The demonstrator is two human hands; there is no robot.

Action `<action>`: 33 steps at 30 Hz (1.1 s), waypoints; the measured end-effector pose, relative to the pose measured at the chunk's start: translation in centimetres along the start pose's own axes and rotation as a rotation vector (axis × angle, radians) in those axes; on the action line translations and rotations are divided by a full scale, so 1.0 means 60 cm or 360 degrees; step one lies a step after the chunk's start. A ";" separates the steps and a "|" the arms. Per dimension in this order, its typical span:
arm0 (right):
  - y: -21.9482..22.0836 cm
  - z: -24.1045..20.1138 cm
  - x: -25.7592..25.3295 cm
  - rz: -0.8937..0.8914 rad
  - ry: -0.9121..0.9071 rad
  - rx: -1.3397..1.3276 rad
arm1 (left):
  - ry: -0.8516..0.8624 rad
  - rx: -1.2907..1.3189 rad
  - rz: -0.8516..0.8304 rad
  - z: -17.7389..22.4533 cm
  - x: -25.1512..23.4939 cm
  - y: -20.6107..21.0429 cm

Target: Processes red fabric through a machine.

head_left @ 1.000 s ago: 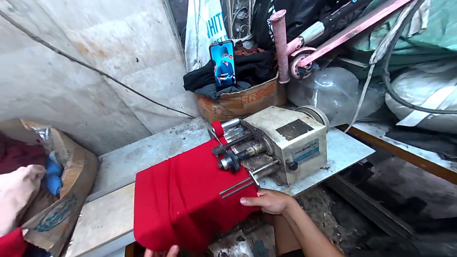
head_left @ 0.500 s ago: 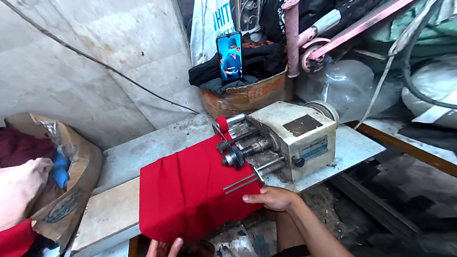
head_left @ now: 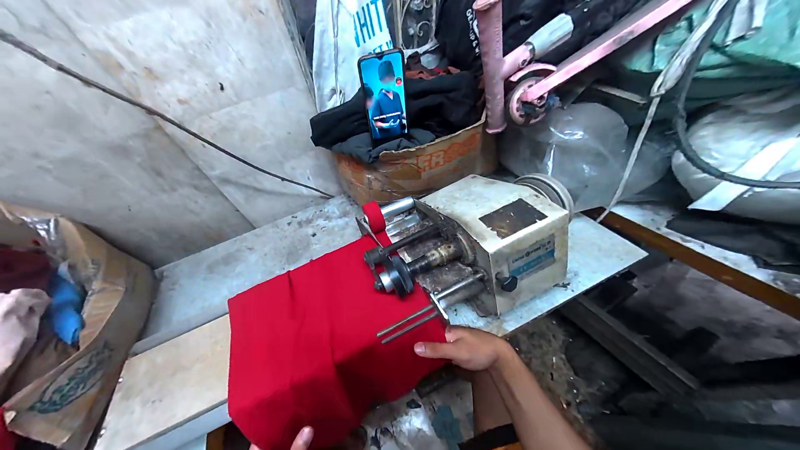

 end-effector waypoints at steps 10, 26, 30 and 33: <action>-0.002 0.001 0.000 0.0001 -0.0033 -0.0039 | 0.0073 0.0403 0.0017 0.008 -0.005 0.013; -0.002 0.001 -0.001 0.0019 -0.0015 -0.0019 | 0.0101 0.0487 -0.0229 -0.032 0.002 -0.031; -0.001 0.001 -0.004 0.0005 -0.0047 -0.0065 | -0.0034 0.0173 0.0057 -0.009 -0.010 -0.003; -0.001 0.000 -0.002 0.0024 -0.0072 -0.0057 | -0.0040 0.0338 -0.0051 0.003 -0.004 0.018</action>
Point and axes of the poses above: each hand's wrist, its own x-axis away from the middle knuckle, its own y-axis out of the palm, z = x × y, the point moved 6 cm from there along -x, towards the middle knuckle, and after that the axes turned 14 degrees about x, right-handed, at the moved point
